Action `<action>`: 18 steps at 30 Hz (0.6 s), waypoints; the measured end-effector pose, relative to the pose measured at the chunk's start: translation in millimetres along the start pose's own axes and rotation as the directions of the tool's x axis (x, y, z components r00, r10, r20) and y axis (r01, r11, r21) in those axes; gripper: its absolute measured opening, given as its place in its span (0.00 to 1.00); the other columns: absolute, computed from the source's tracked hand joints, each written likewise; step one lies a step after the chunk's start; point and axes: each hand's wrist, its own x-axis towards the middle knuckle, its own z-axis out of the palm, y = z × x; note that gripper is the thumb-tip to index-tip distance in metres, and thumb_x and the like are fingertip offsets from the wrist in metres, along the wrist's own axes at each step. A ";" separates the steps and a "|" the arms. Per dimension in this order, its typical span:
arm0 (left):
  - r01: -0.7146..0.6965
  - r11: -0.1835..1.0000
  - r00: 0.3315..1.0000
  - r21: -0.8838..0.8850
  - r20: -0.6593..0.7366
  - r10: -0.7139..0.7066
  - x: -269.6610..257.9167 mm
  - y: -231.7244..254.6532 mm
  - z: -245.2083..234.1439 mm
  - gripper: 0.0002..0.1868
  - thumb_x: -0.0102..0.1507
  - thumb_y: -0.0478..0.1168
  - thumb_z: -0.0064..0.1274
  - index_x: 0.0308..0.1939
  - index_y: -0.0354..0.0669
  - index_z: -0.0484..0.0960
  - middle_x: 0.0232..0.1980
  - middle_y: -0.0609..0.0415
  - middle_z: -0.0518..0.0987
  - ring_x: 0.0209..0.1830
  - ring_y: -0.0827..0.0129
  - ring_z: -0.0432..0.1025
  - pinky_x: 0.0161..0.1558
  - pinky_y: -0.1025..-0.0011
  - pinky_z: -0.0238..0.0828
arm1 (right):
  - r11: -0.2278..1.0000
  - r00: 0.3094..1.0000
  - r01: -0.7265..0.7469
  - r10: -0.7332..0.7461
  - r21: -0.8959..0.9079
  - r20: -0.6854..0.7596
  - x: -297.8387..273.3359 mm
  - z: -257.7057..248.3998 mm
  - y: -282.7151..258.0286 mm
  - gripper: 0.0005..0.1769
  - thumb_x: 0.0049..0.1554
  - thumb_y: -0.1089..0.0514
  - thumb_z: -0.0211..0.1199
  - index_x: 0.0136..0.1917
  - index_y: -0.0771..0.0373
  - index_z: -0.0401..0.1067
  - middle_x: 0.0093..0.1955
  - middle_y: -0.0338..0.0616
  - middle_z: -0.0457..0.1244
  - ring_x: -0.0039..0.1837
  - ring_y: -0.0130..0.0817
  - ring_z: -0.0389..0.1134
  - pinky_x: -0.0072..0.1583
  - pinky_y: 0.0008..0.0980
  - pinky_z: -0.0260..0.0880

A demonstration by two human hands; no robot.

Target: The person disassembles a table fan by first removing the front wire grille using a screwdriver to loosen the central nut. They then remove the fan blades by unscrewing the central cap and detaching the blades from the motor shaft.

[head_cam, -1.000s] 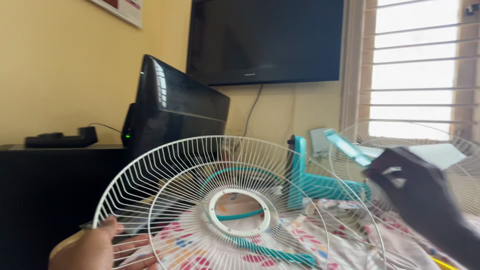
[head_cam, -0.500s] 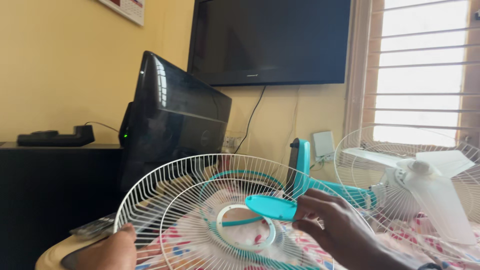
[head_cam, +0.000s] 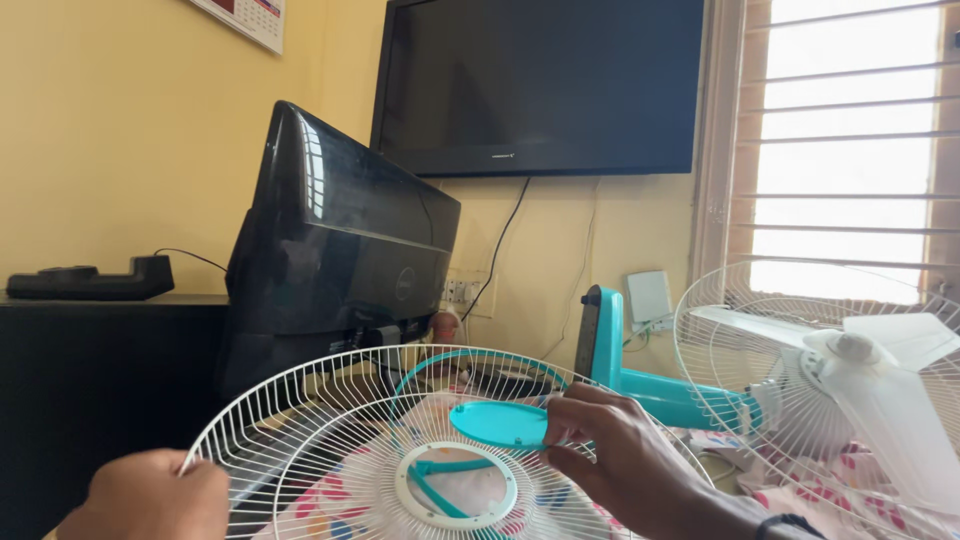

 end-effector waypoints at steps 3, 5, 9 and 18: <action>-0.234 0.877 0.972 0.421 0.085 0.218 -34.7 22.2 -37.1 0.23 0.66 0.52 0.56 0.60 0.45 0.85 0.50 0.50 0.88 0.53 0.62 0.83 0.62 0.62 0.78 | 0.996 0.997 -0.078 0.079 -0.054 0.010 9.7 2.4 -3.9 0.09 0.52 0.54 0.70 0.45 0.59 0.78 0.43 0.41 0.69 0.48 0.36 0.75 0.52 0.38 0.76; -0.390 0.764 0.921 0.514 0.220 0.323 -64.7 38.8 -56.1 0.26 0.65 0.56 0.57 0.64 0.50 0.81 0.55 0.53 0.85 0.58 0.65 0.81 0.65 0.63 0.75 | 0.998 0.998 -0.064 0.064 -0.009 -0.007 13.0 2.5 -7.5 0.10 0.52 0.55 0.70 0.46 0.59 0.78 0.43 0.41 0.68 0.47 0.36 0.75 0.52 0.38 0.76; -0.659 0.671 0.740 0.340 0.450 0.500 -118.5 64.6 -73.5 0.28 0.64 0.56 0.58 0.67 0.59 0.77 0.66 0.54 0.77 0.63 0.65 0.77 0.69 0.62 0.70 | 0.996 0.996 -0.088 0.088 -0.015 0.016 18.7 3.7 -11.4 0.09 0.51 0.55 0.70 0.45 0.59 0.79 0.42 0.42 0.68 0.47 0.37 0.75 0.52 0.39 0.76; -0.791 0.608 0.379 0.070 0.836 0.397 -170.0 92.6 -43.8 0.29 0.62 0.56 0.58 0.63 0.48 0.76 0.61 0.52 0.81 0.66 0.64 0.76 0.71 0.61 0.67 | 0.985 0.973 -0.156 0.165 -0.068 0.162 15.4 3.6 -6.6 0.09 0.49 0.56 0.71 0.41 0.60 0.75 0.42 0.42 0.68 0.48 0.36 0.75 0.53 0.39 0.75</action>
